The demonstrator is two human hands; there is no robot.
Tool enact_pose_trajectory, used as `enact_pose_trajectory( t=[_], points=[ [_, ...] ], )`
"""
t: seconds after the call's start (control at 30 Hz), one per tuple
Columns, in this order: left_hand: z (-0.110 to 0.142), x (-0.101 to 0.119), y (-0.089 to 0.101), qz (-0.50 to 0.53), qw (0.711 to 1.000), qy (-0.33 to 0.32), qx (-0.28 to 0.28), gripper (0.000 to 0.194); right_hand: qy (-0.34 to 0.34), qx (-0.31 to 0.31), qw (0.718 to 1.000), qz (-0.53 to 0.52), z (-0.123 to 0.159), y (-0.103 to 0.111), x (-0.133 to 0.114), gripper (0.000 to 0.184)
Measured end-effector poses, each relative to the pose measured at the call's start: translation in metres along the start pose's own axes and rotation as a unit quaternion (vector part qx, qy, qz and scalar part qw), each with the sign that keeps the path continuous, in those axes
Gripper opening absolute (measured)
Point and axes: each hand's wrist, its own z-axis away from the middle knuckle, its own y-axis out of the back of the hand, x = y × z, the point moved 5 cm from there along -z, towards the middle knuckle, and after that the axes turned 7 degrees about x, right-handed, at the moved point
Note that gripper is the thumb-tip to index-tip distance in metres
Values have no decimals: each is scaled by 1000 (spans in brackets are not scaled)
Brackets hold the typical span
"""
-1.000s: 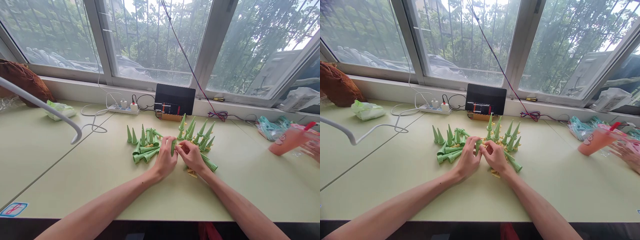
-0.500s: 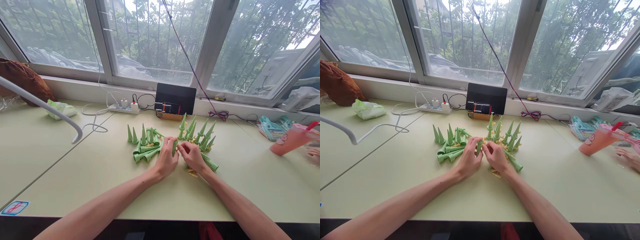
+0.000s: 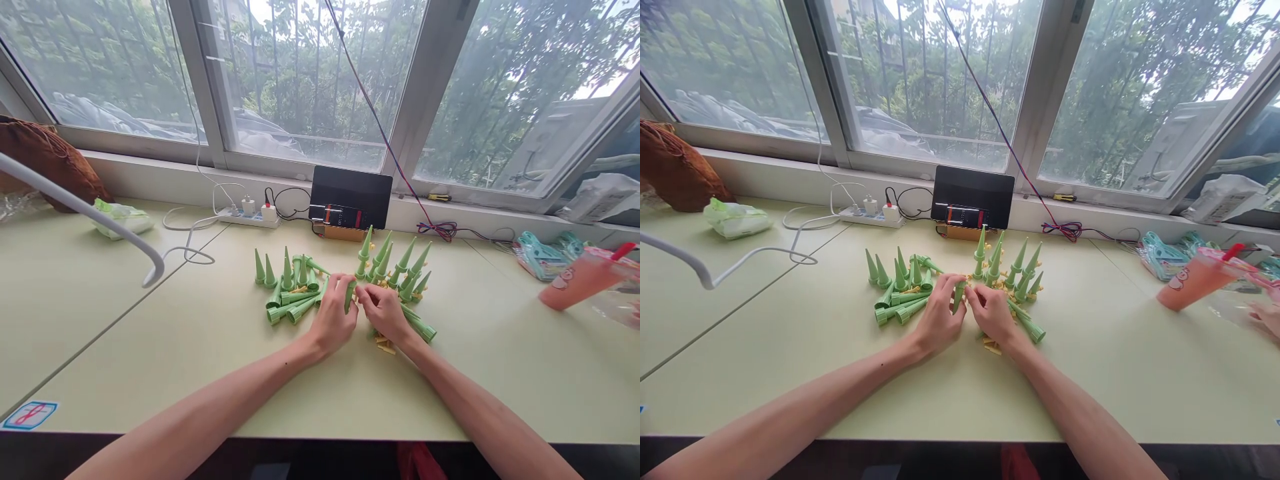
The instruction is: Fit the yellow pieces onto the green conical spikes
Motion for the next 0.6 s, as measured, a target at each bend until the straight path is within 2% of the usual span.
enact_pose_trajectory(
  t=[0.6],
  points=[
    [1,-1,0,3,1000,6,-7,41,-1,4,1000,6,0,1,-2,53]
  ],
)
